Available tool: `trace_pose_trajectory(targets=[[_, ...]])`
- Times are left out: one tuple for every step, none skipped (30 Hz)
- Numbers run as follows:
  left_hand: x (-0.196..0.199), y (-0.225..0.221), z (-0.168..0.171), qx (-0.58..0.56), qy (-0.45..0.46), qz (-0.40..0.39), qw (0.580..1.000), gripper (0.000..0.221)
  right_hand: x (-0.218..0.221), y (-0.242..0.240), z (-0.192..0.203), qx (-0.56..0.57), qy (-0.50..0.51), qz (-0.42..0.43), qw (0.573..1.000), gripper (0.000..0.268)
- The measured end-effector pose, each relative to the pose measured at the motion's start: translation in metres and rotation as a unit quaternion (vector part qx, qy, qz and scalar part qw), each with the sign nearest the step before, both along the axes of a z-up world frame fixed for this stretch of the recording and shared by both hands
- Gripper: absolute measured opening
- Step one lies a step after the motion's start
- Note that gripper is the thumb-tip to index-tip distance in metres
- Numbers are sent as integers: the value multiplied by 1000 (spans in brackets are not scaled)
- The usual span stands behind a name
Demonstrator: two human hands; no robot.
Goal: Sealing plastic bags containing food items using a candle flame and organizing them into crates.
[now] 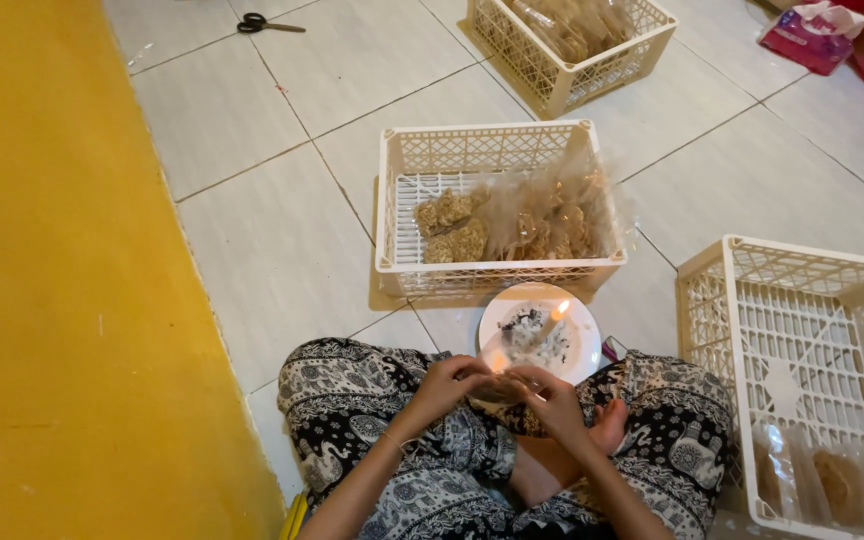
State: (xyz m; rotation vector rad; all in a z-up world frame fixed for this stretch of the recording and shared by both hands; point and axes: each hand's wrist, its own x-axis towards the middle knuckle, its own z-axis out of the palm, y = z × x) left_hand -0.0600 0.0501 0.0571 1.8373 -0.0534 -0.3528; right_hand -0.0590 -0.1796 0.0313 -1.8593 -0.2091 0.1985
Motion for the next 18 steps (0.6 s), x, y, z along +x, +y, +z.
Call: trace_pose_trajectory(targets=[[3, 3, 2, -8, 26, -15, 1000, 15, 5, -1, -9, -37, -18, -1, 999, 31], [8, 5, 0, -8, 25, -11, 1000, 15, 11, 0, -18, -37, -20, 3, 999, 31], [7, 5, -3, -4, 48, -13, 999, 19, 10, -1, -28, -28, -35, 10, 999, 31], [7, 4, -7, 0, 72, -14, 997, 23, 10, -3, -38, -20, -51, 18, 998, 32], [7, 3, -11, -2, 75, -12, 997, 23, 7, -3, -35, -21, -48, 20, 998, 32], [8, 2, -15, 13, 62, -9, 998, 26, 5, -2, -32, -21, -26, 13, 999, 32], [10, 1, -17, 28, 48, -7, 998, 29, 5, -2, -28, -20, -7, 5, 1000, 33], [10, 1, -17, 28, 49, -5, 998, 29, 4, -2, -28, -21, -6, 6, 1000, 33], [10, 1, -17, 21, 47, 8, 999, 30, 4, -1, -28, -24, 0, 9, 1000, 34], [10, 0, -16, 14, 46, 20, 999, 32, 4, -1, -28, -27, 6, 13, 1000, 36], [10, 0, -20, 13, 48, 22, 999, 32, 5, -1, -28, -27, 7, 14, 999, 36], [11, 1, -24, 4, 30, 36, 999, 27, 5, 0, -29, -14, 14, 13, 1000, 35], [14, 2, -27, -5, 11, 50, 999, 24, 8, 1, -30, 0, 20, 10, 1000, 35], [12, 2, -19, -4, 12, 50, 999, 24, 7, 1, -27, 0, 20, 11, 1000, 35], [10, 2, -11, -24, 21, 59, 998, 28, 6, 1, -25, 0, 2, -5, 1000, 33], [7, 2, -3, -43, 30, 68, 996, 33, 5, 0, -22, 0, -16, -21, 1000, 31], [9, 2, -6, -43, 31, 68, 996, 33, 6, 0, -22, 0, -15, -22, 1000, 31], [11, 2, -8, -32, 39, 70, 996, 30, 7, -1, -21, -6, -42, -27, 999, 27]])
